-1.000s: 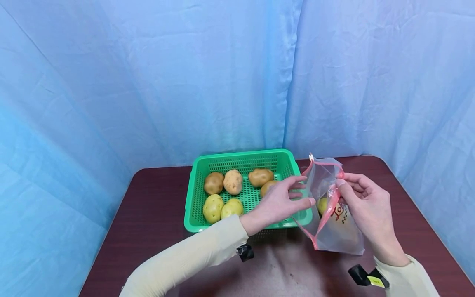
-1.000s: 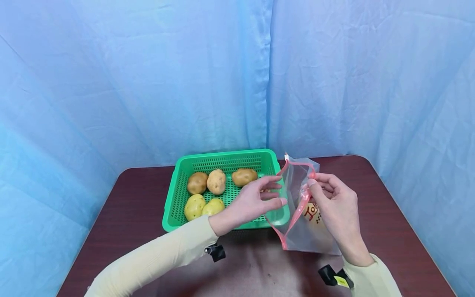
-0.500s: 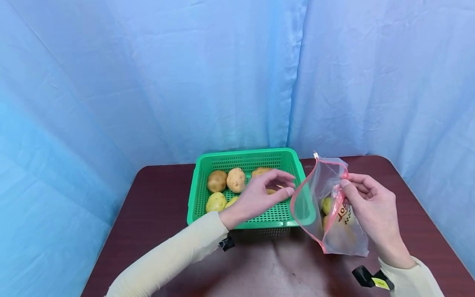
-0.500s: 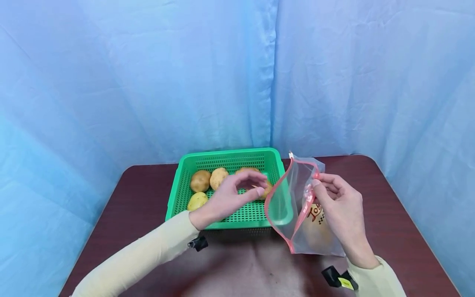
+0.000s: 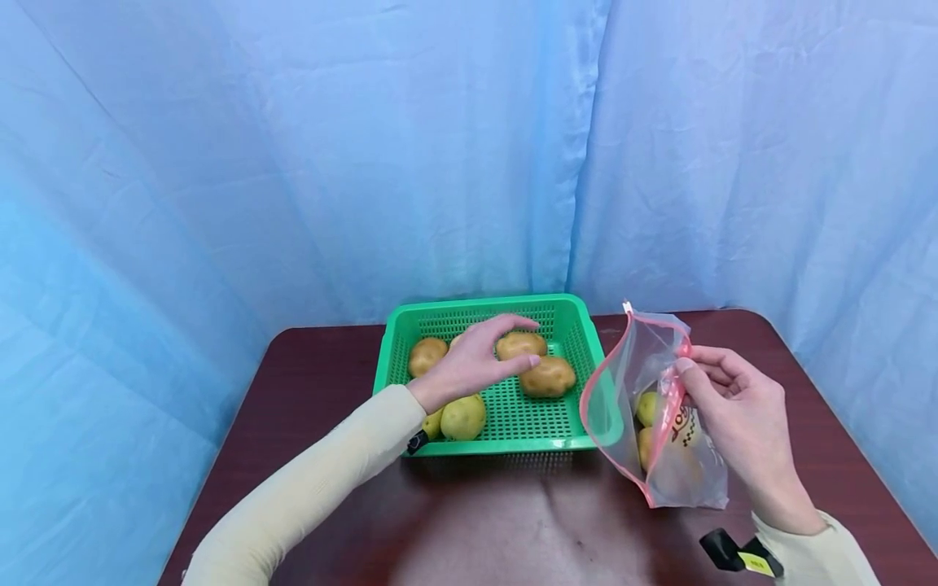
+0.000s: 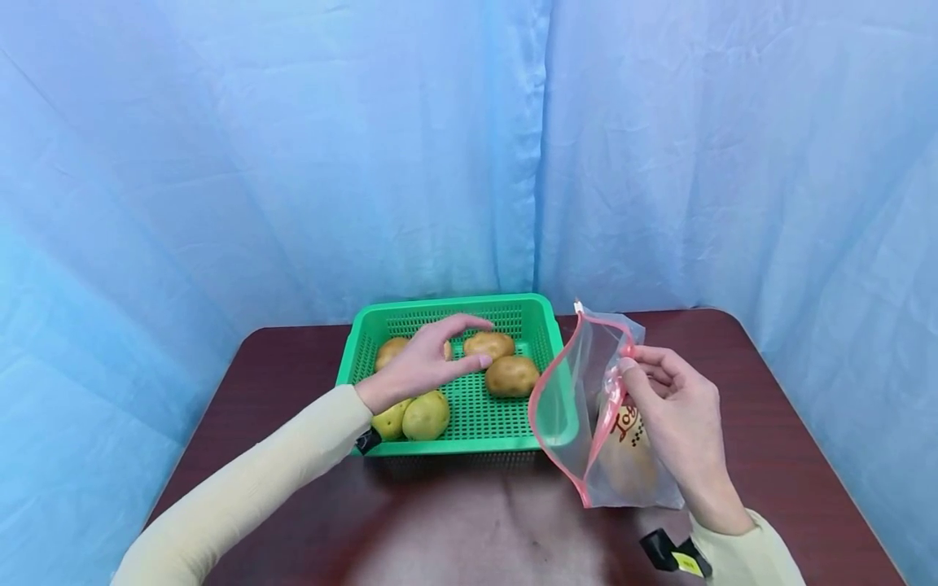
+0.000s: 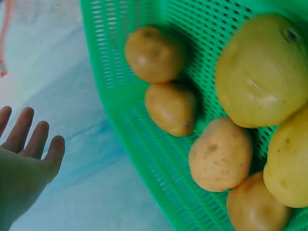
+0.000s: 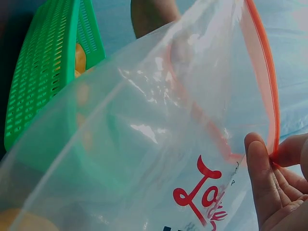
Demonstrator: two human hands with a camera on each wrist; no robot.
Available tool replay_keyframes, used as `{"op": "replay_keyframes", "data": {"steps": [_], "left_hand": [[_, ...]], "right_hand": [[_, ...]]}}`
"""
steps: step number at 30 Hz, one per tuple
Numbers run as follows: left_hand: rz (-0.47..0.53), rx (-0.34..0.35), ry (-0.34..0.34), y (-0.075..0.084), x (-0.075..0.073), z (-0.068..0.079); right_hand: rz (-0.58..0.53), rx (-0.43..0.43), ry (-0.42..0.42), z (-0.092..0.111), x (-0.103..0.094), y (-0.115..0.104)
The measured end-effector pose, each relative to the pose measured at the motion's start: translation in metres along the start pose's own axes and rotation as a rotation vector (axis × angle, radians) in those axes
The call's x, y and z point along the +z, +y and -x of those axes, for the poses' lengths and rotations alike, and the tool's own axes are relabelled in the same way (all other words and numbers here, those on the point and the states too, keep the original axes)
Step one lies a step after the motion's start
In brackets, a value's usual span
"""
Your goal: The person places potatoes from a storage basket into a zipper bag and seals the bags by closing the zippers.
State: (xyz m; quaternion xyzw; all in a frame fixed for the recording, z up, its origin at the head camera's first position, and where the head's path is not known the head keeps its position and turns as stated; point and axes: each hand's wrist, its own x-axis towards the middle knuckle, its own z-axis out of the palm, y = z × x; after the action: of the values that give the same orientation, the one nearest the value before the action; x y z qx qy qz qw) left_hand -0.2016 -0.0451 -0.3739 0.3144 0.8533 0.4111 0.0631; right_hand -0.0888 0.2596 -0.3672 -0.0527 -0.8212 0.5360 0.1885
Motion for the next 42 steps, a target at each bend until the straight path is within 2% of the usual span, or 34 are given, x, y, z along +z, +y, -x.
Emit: {"op": "replay_keyframes", "data": {"steps": [7,16,21,27,35,42], "left_hand": [[-0.101,0.060,-0.220,-0.017,0.015,-0.016],[-0.301,0.063,-0.396,-0.028,0.040,-0.040],[-0.349,0.020,-0.431,-0.036,0.051,-0.051],[-0.379,0.023,-0.457,-0.044,0.060,-0.058],[-0.417,0.022,-0.538,-0.051,0.063,-0.052],[-0.416,0.018,-0.561,-0.056,0.061,-0.048]], "right_hand": [[0.002,0.000,-0.019,0.003,0.001,0.001],[0.024,-0.009,-0.015,0.005,0.002,0.002],[0.027,-0.018,-0.017,0.005,0.002,0.003],[0.027,-0.015,-0.023,0.006,0.002,0.003],[0.017,-0.018,-0.020,0.007,0.003,0.002],[0.025,-0.014,-0.019,0.007,0.004,0.003]]}}
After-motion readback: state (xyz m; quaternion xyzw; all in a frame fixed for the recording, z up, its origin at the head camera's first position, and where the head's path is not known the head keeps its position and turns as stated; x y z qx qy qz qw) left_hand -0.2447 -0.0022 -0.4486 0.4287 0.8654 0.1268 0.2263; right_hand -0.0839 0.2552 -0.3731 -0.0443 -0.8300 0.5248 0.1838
